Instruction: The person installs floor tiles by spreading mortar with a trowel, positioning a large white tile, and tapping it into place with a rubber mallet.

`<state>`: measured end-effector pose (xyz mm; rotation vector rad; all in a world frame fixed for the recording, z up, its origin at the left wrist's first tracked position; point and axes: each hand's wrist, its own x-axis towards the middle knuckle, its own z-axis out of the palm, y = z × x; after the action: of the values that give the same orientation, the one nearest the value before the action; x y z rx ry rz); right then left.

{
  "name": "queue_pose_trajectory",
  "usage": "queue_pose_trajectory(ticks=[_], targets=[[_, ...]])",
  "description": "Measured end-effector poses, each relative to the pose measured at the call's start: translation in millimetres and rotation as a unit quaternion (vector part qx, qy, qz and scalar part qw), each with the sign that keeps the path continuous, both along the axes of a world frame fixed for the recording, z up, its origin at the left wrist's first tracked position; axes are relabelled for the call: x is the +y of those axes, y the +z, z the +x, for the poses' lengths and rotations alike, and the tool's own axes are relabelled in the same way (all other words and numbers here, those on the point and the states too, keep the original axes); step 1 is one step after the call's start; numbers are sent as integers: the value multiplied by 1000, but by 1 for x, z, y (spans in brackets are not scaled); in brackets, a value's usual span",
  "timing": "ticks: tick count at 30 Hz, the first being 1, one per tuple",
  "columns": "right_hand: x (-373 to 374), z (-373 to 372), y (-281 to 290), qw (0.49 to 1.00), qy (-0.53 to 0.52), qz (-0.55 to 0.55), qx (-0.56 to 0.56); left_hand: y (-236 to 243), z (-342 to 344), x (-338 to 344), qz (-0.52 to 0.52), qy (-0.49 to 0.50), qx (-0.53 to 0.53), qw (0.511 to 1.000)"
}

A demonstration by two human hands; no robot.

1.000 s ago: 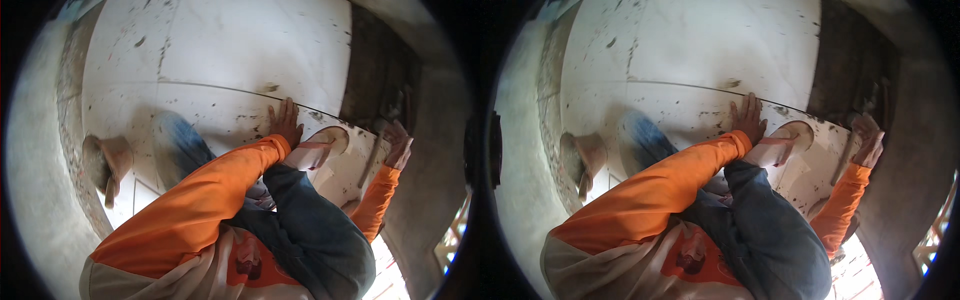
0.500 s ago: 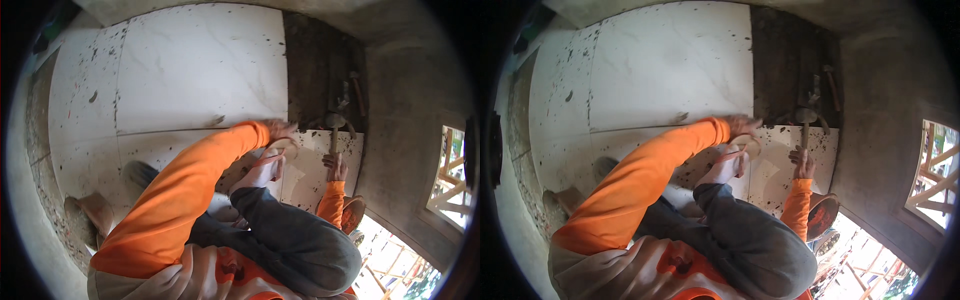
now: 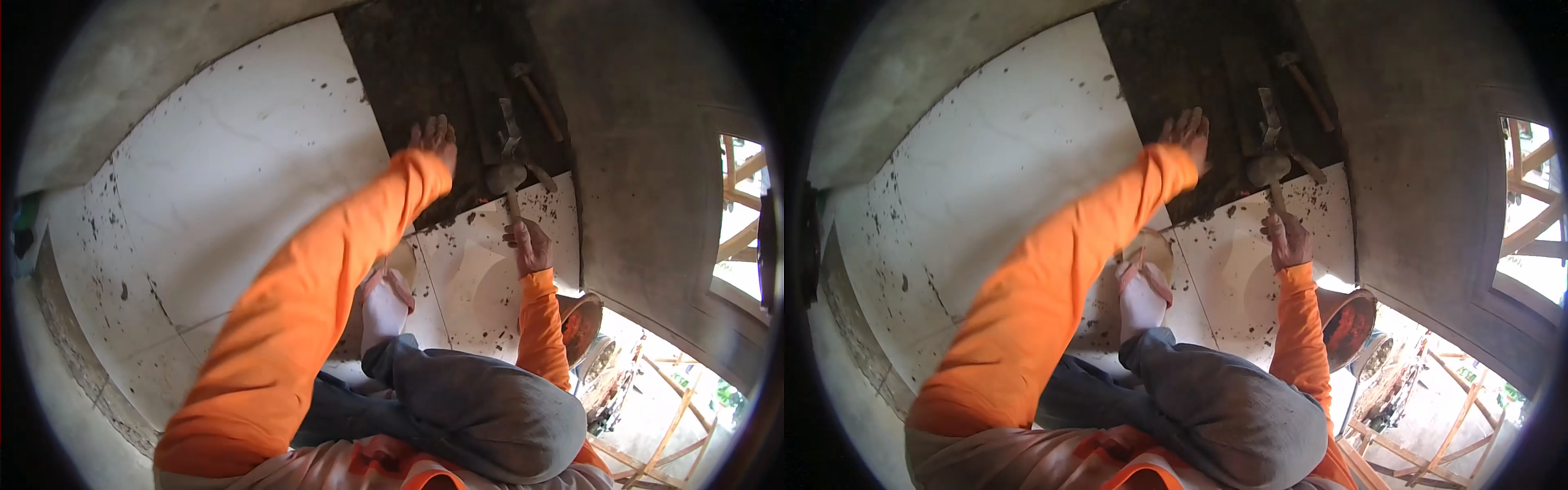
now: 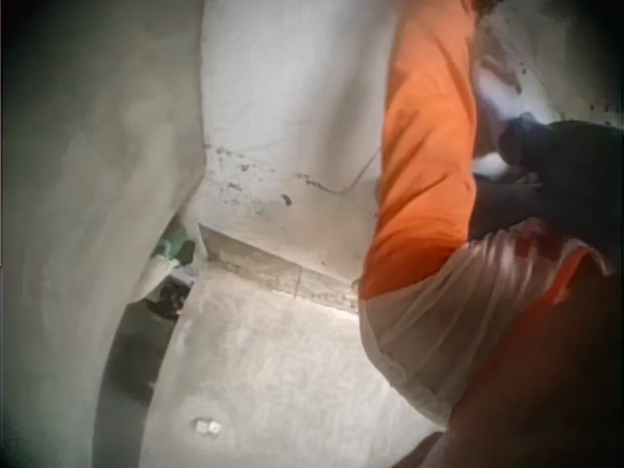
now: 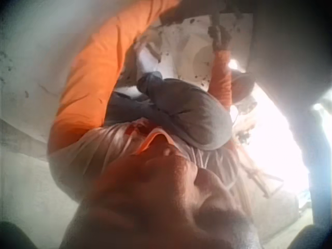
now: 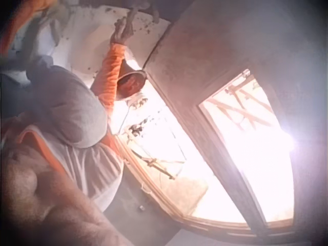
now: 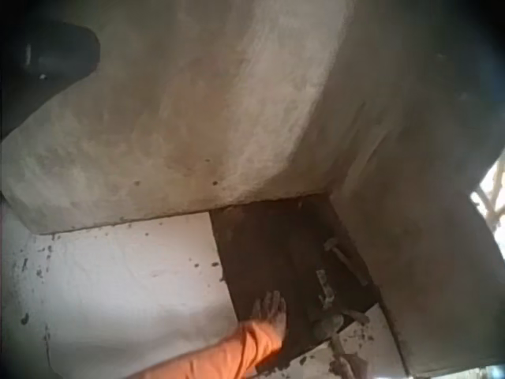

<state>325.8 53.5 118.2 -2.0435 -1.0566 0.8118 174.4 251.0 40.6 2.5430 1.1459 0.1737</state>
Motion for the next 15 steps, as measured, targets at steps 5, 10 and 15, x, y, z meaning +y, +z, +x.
queue_pose_trajectory(ticks=[5, 10, 15], targets=[[18, 29, -35, 938, -100, -81, -322, 50, -18, -48, -34, 47, -189, 980], [-18, 28, -81, 858, -87, -321, -390, 28, -65, -81, -80, -72, -143, 984], [-18, 40, -84, 824, -147, -422, -349, 131, -51, 1, -54, 150, -500, 851]])
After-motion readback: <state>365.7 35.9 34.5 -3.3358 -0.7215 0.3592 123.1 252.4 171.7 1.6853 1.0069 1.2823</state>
